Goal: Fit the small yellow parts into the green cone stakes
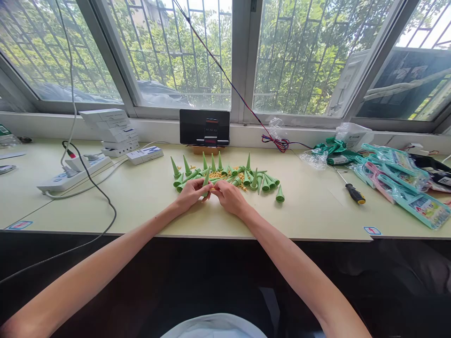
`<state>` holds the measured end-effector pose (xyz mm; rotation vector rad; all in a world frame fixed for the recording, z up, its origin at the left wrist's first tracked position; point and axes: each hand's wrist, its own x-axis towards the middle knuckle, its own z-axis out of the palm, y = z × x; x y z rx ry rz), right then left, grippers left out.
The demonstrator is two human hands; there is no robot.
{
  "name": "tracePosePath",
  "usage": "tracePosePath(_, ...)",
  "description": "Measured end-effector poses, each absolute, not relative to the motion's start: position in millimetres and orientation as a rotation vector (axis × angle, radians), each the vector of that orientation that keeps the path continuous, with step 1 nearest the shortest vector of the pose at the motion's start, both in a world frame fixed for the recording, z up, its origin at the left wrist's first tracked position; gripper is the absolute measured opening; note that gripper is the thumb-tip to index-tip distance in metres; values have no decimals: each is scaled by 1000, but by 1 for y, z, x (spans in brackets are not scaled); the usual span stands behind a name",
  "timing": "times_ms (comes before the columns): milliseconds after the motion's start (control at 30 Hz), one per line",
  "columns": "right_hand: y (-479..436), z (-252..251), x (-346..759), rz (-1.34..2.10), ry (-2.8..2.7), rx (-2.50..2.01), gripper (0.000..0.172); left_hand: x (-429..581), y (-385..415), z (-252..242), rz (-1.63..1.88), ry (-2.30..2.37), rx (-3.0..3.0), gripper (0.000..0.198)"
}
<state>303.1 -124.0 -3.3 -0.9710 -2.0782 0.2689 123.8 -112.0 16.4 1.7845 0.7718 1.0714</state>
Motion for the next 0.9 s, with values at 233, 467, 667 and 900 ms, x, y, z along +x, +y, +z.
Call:
tracePosePath(233,-122,-5,303,301,-2102,-976,25,124,-114,18,1064,762,1779,29)
tracePosePath(467,-123,-3,302,348,-2089,-972,23,125,-114,19,1075,769,1784,31)
tracePosePath(667,-123,-4,303,305,-2058,-971,11,124,-114,18,1081,768,1781,30)
tracePosePath(900,-124,-4,303,281,-2072,-977,17,125,-114,19,1073,778,1795,31)
